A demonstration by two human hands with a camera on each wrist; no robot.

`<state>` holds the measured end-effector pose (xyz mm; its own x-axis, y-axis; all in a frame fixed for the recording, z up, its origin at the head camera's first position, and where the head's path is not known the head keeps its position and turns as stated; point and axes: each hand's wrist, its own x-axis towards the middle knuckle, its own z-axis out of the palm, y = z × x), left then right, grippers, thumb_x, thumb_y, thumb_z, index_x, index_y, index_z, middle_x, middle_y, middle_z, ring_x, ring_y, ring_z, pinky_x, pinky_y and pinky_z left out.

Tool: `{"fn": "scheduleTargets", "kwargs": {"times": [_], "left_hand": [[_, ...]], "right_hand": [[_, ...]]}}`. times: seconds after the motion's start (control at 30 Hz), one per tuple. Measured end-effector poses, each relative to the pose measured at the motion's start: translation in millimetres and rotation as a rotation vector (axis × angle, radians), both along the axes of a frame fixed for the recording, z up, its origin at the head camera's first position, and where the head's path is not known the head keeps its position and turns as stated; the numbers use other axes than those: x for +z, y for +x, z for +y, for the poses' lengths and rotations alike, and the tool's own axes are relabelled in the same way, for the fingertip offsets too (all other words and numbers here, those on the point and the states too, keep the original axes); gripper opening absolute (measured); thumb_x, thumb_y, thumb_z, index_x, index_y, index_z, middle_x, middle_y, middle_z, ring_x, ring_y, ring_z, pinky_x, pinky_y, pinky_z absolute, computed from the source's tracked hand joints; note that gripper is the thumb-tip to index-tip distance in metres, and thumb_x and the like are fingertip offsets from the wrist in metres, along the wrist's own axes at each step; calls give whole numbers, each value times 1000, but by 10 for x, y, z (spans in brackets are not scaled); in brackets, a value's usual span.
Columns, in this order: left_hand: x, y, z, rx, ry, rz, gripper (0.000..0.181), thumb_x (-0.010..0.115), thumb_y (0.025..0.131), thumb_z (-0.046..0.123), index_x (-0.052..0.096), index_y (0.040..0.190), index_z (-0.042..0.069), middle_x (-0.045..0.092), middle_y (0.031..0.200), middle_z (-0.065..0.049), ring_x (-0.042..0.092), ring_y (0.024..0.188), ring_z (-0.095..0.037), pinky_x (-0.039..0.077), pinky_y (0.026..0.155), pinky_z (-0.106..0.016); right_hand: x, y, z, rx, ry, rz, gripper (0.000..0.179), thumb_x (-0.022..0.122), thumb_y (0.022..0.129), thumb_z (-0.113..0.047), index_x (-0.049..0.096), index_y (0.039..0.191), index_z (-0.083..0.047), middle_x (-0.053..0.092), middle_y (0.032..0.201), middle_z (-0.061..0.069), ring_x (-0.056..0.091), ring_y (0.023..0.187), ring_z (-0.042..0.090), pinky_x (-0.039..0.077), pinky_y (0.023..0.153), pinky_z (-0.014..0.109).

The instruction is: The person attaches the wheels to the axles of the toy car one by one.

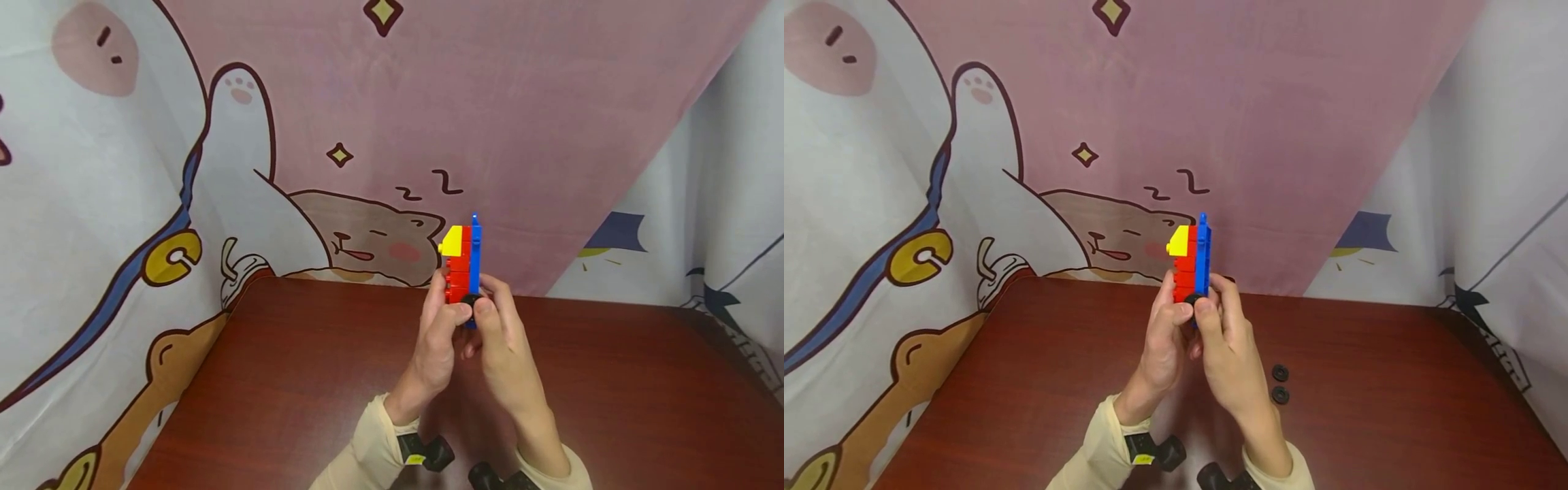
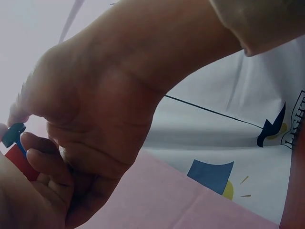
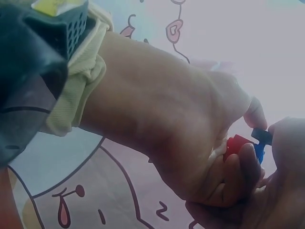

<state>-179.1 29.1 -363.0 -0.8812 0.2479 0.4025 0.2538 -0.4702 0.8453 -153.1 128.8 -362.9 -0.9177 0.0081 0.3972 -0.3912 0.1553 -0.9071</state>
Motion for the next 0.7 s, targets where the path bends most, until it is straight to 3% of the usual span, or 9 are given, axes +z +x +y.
{"fn": "scheduleTargets", "kwargs": {"times": [0.33, 0.7], "left_hand": [[9, 5, -2, 17, 0, 21, 49, 42, 83, 25, 37, 128, 4, 49, 79, 4, 40, 47, -8, 39, 45, -19], [-7, -4, -9, 15, -1, -8, 50, 42, 84, 23, 36, 129, 2, 47, 75, 5, 39, 44, -9, 40, 44, -20]], "right_hand": [[2, 7, -4, 10, 0, 15, 37, 37, 107, -24, 45, 141, -13, 56, 101, 3, 54, 66, 19, 51, 54, 28], [-11, 11, 9, 57, 12, 15, 39, 34, 108, -25, 41, 144, -12, 52, 93, 5, 53, 65, 25, 50, 55, 28]]}}
